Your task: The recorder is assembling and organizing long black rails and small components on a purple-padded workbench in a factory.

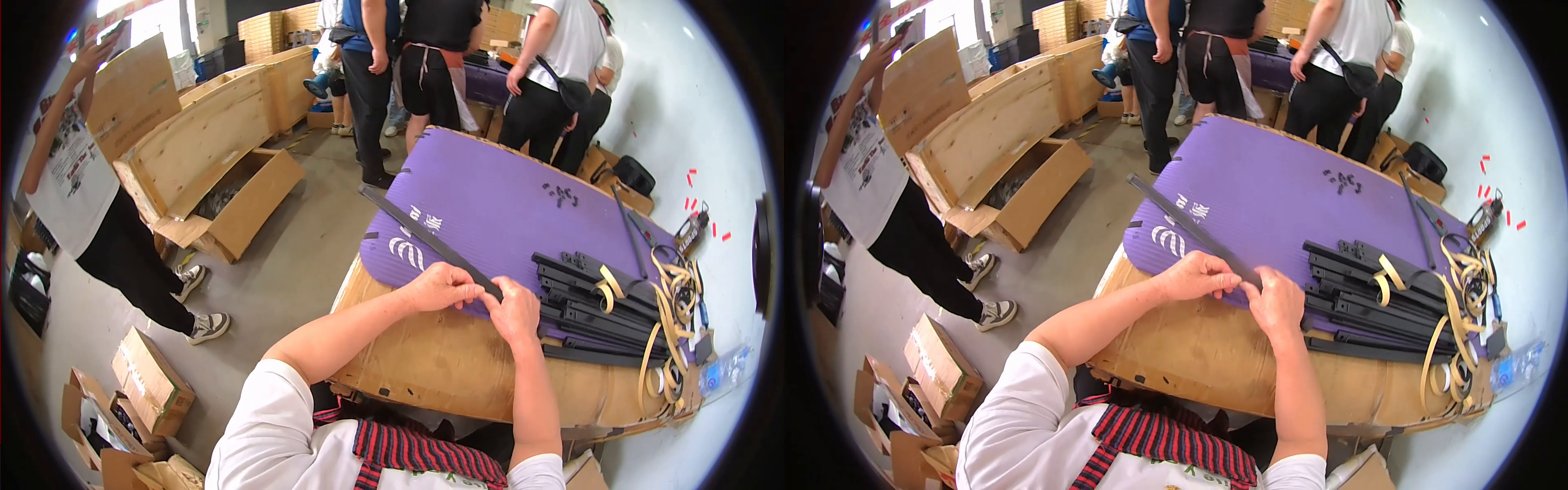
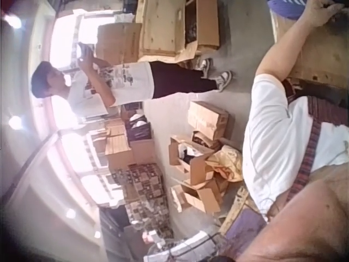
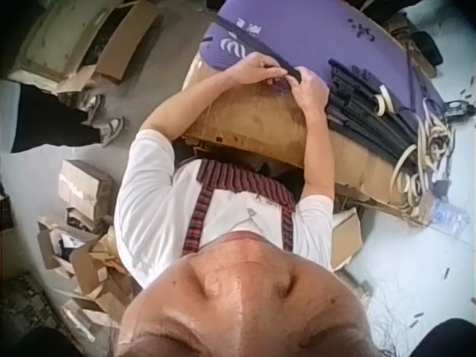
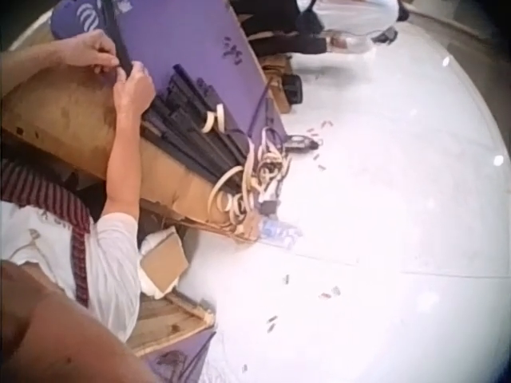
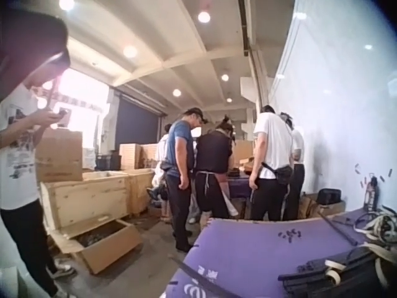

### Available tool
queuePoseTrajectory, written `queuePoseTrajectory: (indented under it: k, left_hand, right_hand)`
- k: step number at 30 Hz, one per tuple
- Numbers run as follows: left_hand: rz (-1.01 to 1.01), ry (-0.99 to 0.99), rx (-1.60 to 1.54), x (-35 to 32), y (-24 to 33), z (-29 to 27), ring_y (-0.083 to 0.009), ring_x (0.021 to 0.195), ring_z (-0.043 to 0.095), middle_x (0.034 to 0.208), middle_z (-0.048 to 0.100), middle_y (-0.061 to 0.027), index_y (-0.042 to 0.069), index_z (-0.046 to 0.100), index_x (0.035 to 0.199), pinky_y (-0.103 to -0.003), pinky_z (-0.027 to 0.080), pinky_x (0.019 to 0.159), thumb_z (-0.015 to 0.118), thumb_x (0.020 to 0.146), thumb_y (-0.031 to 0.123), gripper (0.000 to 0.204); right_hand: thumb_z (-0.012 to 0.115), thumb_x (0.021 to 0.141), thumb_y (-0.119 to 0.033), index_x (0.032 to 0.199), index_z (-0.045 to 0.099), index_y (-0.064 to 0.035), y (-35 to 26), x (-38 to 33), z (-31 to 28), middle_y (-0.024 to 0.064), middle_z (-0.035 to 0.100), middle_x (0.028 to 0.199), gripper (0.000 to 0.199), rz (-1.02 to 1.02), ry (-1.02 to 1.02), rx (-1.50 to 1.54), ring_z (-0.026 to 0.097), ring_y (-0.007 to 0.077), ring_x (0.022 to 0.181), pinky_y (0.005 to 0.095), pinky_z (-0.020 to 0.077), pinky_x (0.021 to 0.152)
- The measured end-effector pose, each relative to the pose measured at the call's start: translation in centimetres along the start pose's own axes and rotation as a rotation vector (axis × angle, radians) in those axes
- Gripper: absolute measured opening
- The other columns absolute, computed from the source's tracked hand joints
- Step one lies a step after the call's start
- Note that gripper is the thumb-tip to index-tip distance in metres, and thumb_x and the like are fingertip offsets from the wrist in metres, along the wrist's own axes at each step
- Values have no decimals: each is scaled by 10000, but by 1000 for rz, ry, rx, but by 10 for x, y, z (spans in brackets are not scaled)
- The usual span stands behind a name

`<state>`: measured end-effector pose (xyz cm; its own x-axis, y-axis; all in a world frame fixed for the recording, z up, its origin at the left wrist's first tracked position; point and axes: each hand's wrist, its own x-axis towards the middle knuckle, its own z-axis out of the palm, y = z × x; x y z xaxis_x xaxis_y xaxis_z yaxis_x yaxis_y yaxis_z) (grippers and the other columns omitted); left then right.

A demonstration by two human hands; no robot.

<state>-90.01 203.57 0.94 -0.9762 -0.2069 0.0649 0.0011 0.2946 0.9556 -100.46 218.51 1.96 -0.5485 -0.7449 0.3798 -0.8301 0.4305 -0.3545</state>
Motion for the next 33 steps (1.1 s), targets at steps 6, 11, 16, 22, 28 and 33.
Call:
queuePoseTrajectory:
  k: [6,11,16,22,28,33]
  left_hand:
    - [-215,146,-296,6,8,-11,-125,666,591,790,621,-61,-10,600,869,-236,493,609,549,884,316,331]
    - [37,94,-902,9,-1,-8,-224,855,617,1159,508,-141,74,360,1263,-311,528,690,556,871,344,514]
    - [85,247,-906,6,-5,-13,-200,762,629,1019,595,-137,70,566,929,-284,527,643,583,856,333,273]
    - [29,567,-939,11,-8,-26,-160,678,600,884,609,-89,54,545,891,-240,506,571,607,842,338,295]
    - [-30,637,-1054,8,-9,-36,-121,623,573,754,597,-28,70,555,851,-202,482,529,646,802,378,326]
    - [-53,612,-1091,12,-13,-31,-116,596,567,711,590,-23,71,555,825,-192,477,507,659,789,378,326]
  right_hand:
    - [699,646,-166,823,585,-114,-3,7,-1,15,555,703,217,-228,430,-58,559,211,700,344,437,596]
    - [672,648,-163,758,559,-128,4,13,-6,-8,463,619,161,-370,568,-102,511,167,630,310,407,566]
    - [738,634,-183,873,607,-102,0,13,-14,14,571,827,284,-427,651,74,543,202,819,329,408,735]
    - [657,770,-135,1024,593,-20,33,15,-20,92,595,976,286,66,706,656,549,185,872,311,452,738]
    - [585,842,-105,1046,593,-5,43,21,-20,52,613,950,227,241,314,1282,557,105,827,257,485,699]
    - [581,831,-59,1052,588,3,45,22,-20,72,618,955,229,264,181,1422,579,120,833,258,507,731]
